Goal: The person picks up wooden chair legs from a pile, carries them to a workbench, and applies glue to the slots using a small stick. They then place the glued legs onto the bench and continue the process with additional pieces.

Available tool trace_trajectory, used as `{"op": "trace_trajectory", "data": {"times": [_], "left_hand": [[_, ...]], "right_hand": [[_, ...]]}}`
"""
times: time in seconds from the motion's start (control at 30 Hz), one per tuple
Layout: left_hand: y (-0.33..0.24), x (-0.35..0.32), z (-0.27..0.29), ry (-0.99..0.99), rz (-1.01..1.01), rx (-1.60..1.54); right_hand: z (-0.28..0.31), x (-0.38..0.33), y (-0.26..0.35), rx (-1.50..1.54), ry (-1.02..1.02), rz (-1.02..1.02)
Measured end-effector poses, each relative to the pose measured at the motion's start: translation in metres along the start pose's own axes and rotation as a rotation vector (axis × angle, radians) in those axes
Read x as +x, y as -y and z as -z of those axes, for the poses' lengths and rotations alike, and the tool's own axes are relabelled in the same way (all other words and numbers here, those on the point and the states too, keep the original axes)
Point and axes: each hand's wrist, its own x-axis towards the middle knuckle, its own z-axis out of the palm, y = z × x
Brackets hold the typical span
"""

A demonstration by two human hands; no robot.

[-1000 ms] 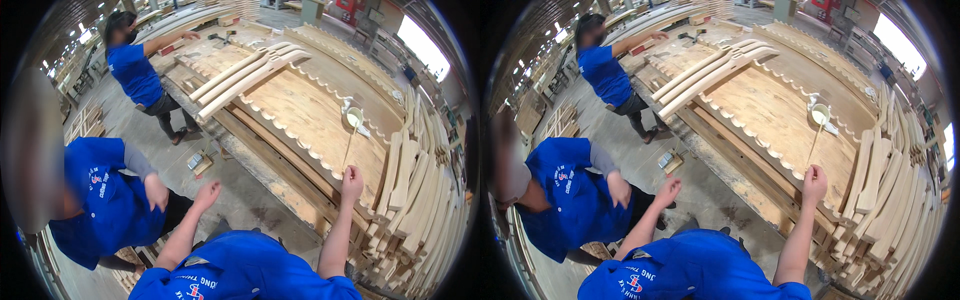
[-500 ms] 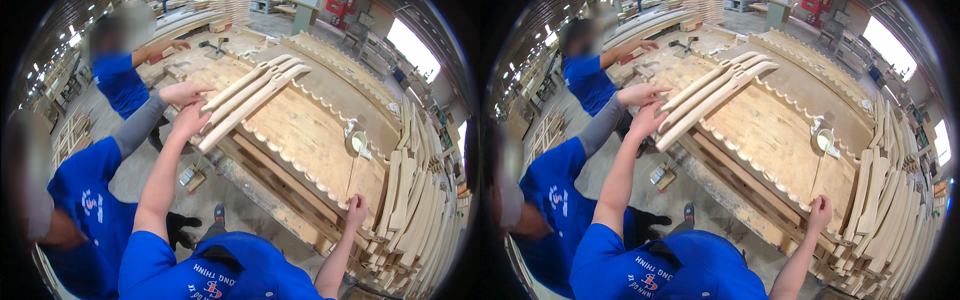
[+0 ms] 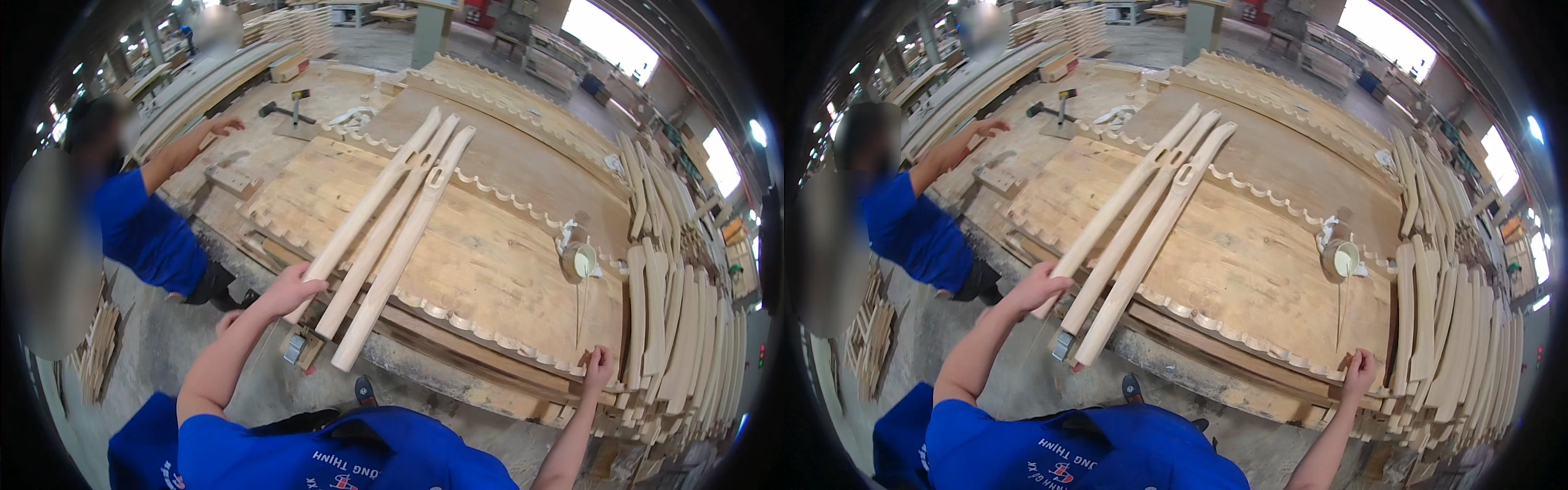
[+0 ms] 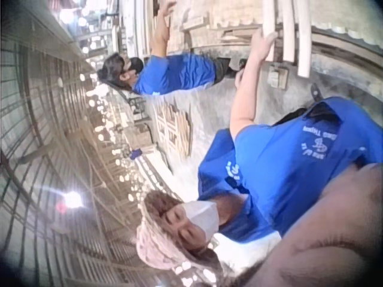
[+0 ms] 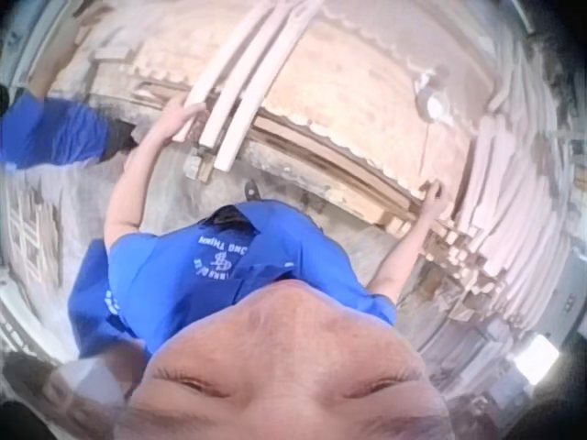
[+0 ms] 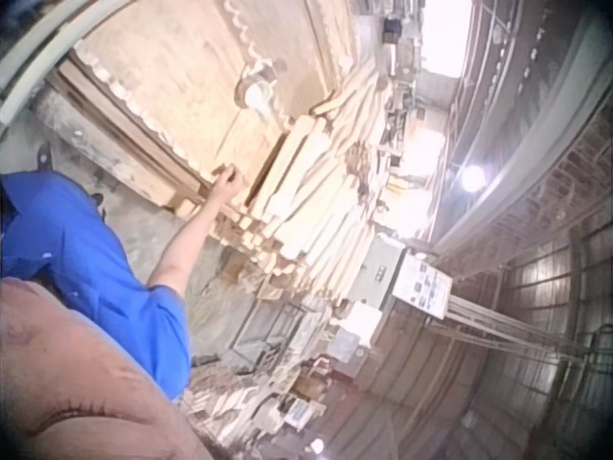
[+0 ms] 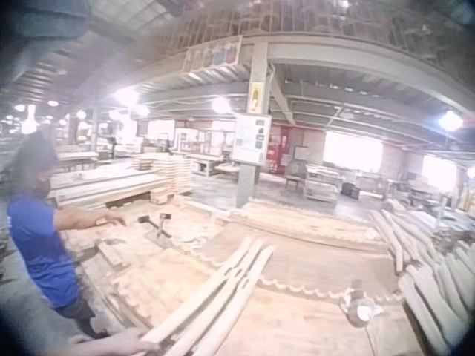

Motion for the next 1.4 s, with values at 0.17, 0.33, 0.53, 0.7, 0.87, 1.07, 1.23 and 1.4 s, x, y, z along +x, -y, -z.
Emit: {"op": "trace_trajectory", "data": {"times": [0.17,0.33,0.53,0.7,0.87,1.07,1.23,1.4], "left_hand": [[0.011,-0.031,0.028,-0.223,-0.075,0.391],[0.015,-0.046,0.022,-0.472,-0.174,0.993],[0.011,-0.045,0.031,-0.389,-0.25,0.844],[-0.006,-0.043,0.042,-0.086,0.051,0.02],[-0.06,-0.04,0.016,-0.003,-0.011,-0.181],[-0.153,0.01,-0.061,0.17,-0.113,-0.315],[-0.2,0.038,-0.18,0.244,-0.234,-0.395],[-0.218,0.034,-0.31,0.321,-0.396,-0.628]], "right_hand": [[-0.005,0.001,0.006,-0.081,-0.013,-0.02],[-0.007,0.004,0.011,-0.024,-0.07,-0.006],[-0.008,0.001,0.024,-0.036,-0.08,-0.018],[-0.008,-0.001,0.024,-0.012,-0.092,-0.033],[-0.007,-0.003,0.025,-0.073,-0.096,-0.01],[-0.007,-0.004,0.036,-0.297,-0.28,0.202],[-0.036,-0.008,0.14,0.173,-0.031,0.332],[-0.093,0.038,0.203,0.87,0.379,-0.153]]}}
